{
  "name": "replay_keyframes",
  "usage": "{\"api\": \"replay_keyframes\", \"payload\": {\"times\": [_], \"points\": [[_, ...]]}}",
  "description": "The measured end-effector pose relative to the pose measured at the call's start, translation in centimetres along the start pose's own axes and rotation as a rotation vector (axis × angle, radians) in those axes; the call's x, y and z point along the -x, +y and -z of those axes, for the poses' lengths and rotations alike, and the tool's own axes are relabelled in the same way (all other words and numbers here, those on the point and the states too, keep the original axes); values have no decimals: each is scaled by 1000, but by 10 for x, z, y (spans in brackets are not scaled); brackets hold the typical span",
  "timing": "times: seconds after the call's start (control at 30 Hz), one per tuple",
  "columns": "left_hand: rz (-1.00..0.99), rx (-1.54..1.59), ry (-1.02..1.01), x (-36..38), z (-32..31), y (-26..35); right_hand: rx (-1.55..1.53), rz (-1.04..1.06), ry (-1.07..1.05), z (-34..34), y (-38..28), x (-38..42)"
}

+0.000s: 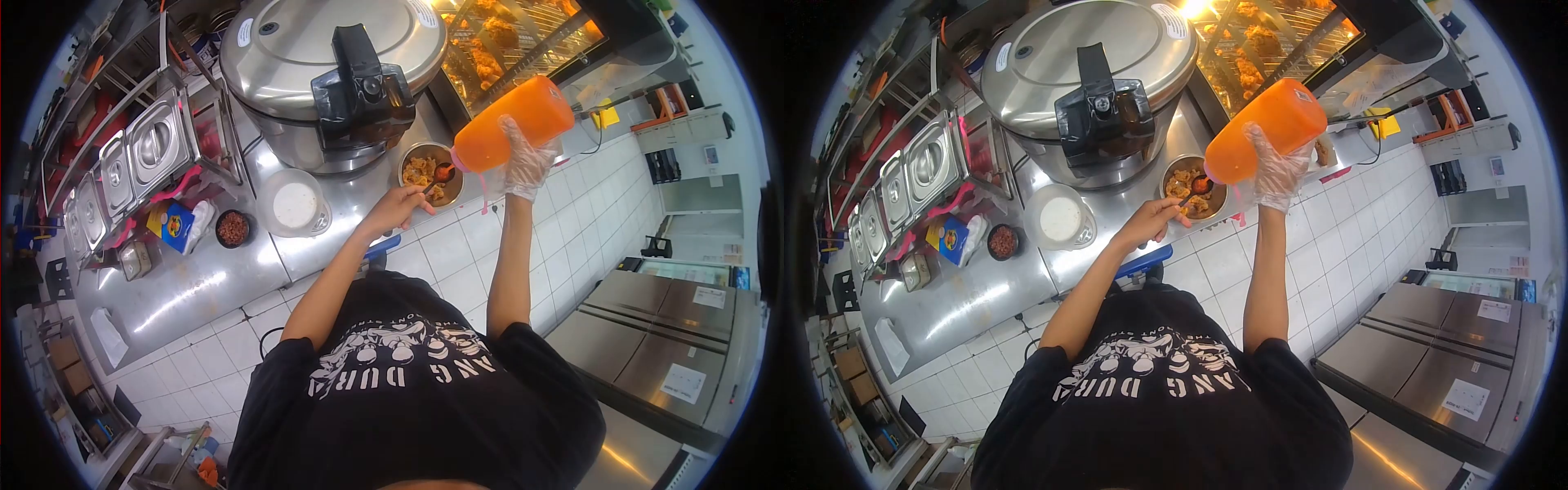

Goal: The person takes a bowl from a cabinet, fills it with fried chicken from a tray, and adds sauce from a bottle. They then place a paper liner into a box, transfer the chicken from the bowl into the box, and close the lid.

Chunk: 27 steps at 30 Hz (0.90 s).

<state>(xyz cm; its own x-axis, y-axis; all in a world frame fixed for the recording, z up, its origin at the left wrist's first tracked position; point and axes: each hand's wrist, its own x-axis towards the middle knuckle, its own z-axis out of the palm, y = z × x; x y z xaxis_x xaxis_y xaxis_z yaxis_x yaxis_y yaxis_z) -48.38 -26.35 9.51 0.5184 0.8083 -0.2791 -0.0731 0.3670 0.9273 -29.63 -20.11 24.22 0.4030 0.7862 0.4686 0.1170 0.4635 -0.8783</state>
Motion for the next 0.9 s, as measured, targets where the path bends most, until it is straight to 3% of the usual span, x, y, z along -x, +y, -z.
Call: {"api": "replay_keyframes", "payload": {"times": [0.33,0.53,0.7,0.8,0.83,0.9], "points": [[14,-7,10,0,-4,2,-103,-42,36,3,-7,-5],[3,33,-7,-2,-3,-2,-55,-35,4,28,29,-5],[-25,53,-33,-6,3,-2,-364,-207,273,40,41,7],[-53,-366,118,-13,10,3,-492,-256,393,59,55,9],[-47,-375,110,-16,12,2,-494,-257,407,64,57,10],[-344,-1091,220,-22,17,-2,-521,-264,423,71,59,14]]}}
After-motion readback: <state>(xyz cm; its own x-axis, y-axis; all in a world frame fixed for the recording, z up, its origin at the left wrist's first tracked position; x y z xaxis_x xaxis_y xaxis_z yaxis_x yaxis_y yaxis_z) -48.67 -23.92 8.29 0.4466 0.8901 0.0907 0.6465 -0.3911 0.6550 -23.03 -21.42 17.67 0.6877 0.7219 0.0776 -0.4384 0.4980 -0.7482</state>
